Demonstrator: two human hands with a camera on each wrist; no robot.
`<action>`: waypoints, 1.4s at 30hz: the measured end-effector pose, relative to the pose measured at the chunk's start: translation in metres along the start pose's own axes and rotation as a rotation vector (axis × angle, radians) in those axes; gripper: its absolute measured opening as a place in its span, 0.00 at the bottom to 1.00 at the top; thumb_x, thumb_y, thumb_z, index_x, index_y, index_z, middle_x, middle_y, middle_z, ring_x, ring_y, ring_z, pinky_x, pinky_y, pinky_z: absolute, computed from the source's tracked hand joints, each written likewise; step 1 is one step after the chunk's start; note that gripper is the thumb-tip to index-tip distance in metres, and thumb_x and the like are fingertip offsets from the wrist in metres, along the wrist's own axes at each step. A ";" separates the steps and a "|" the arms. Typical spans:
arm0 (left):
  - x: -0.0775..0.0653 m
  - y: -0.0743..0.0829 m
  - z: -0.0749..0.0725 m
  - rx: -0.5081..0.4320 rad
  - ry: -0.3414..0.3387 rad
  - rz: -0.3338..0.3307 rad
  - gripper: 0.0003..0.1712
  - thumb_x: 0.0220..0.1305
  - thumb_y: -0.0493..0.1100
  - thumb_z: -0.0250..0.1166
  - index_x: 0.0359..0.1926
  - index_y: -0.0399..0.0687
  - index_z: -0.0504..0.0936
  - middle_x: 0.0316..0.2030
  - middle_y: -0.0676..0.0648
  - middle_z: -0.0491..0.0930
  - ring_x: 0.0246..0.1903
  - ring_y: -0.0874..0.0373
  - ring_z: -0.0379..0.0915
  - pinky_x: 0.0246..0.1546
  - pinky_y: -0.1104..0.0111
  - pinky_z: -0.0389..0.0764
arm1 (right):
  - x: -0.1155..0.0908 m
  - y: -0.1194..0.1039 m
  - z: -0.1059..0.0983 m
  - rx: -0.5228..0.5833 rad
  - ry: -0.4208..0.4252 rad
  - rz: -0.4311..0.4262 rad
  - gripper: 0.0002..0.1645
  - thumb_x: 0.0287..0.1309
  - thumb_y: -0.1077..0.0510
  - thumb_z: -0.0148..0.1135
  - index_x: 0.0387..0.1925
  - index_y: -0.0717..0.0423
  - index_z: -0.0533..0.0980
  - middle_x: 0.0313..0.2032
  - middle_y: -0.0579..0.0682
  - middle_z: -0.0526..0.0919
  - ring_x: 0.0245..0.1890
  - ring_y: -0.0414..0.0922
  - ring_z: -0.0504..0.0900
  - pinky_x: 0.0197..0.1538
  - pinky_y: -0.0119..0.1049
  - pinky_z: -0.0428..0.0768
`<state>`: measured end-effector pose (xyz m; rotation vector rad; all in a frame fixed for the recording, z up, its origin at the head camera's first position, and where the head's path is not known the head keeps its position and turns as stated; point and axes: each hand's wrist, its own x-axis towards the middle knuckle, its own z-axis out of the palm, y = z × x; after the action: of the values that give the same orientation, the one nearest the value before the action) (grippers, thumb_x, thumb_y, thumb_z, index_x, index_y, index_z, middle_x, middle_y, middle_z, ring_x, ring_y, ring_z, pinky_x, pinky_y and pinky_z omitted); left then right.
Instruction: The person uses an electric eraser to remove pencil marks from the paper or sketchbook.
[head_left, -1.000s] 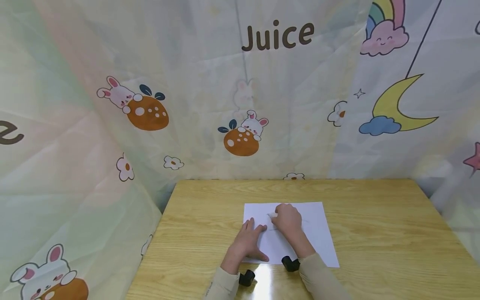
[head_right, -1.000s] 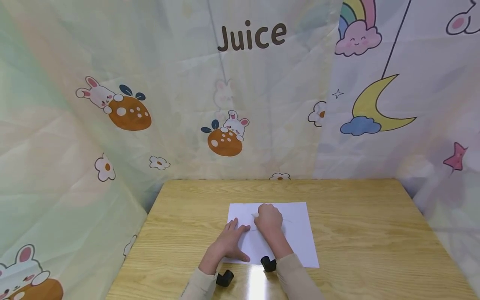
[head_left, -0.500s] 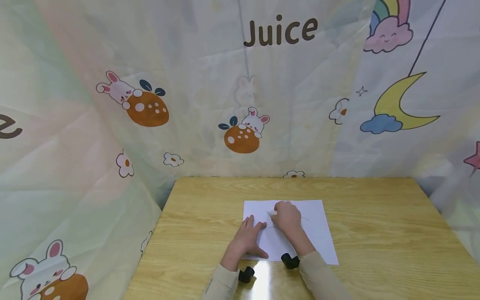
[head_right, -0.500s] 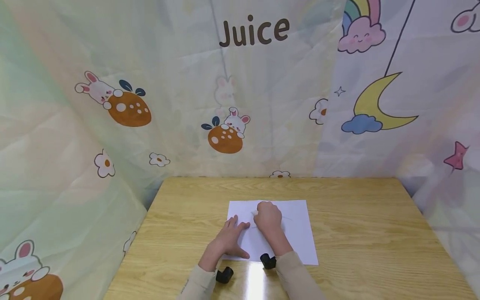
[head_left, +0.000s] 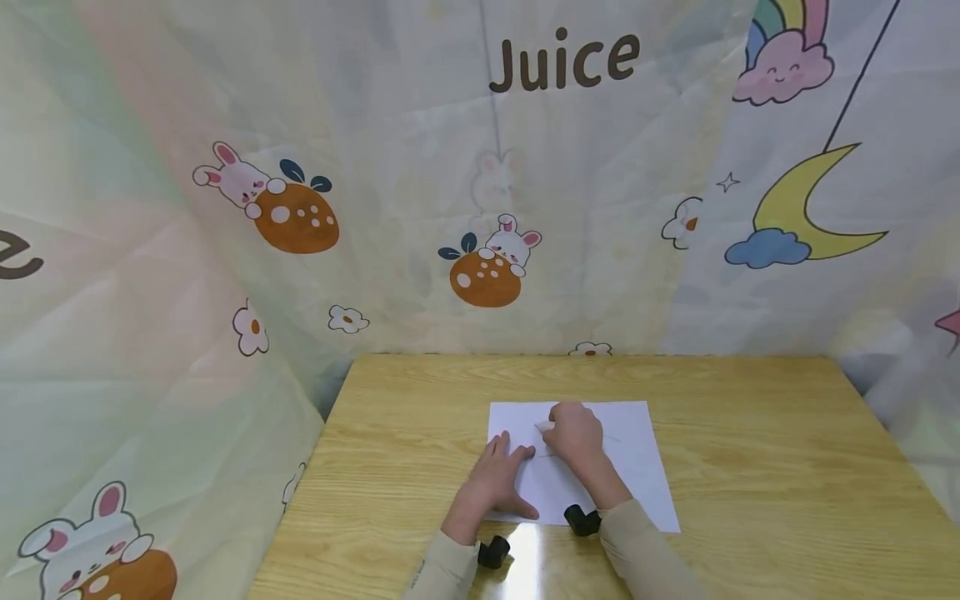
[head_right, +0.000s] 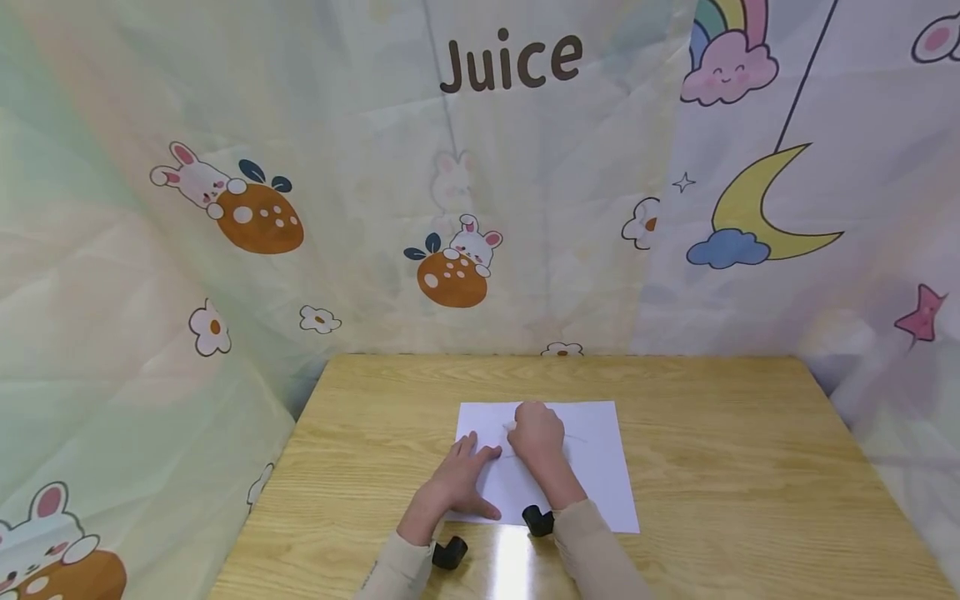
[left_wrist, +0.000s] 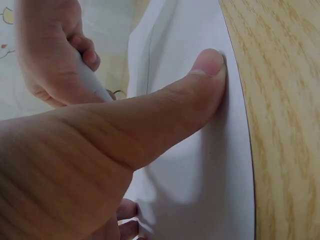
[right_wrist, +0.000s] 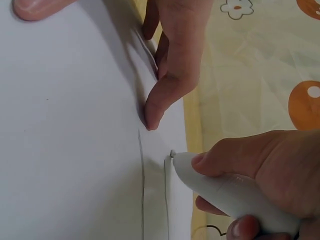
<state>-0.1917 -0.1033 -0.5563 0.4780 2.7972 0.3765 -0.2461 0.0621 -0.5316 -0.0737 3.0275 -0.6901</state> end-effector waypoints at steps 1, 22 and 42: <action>0.000 -0.001 0.000 -0.004 -0.001 -0.002 0.57 0.33 0.64 0.81 0.68 0.56 0.70 0.71 0.32 0.53 0.70 0.39 0.49 0.63 0.49 0.64 | 0.000 -0.001 0.000 -0.005 -0.001 0.001 0.10 0.44 0.57 0.73 0.31 0.58 0.85 0.28 0.51 0.85 0.26 0.51 0.81 0.27 0.47 0.80; -0.002 0.000 0.000 -0.024 -0.006 0.003 0.57 0.34 0.63 0.81 0.67 0.55 0.70 0.71 0.32 0.53 0.70 0.38 0.48 0.63 0.49 0.63 | -0.001 -0.001 0.003 0.008 -0.006 0.012 0.09 0.45 0.57 0.72 0.29 0.58 0.84 0.25 0.51 0.83 0.23 0.48 0.79 0.25 0.46 0.78; -0.001 -0.001 0.001 0.034 -0.002 -0.010 0.58 0.34 0.66 0.80 0.69 0.59 0.68 0.71 0.35 0.53 0.70 0.40 0.49 0.63 0.51 0.65 | -0.003 0.008 -0.001 0.044 0.057 0.005 0.11 0.46 0.57 0.72 0.32 0.60 0.85 0.26 0.52 0.84 0.20 0.46 0.76 0.23 0.44 0.78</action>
<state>-0.1909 -0.1046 -0.5569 0.4709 2.8072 0.3261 -0.2431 0.0697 -0.5340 -0.0455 3.0630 -0.7718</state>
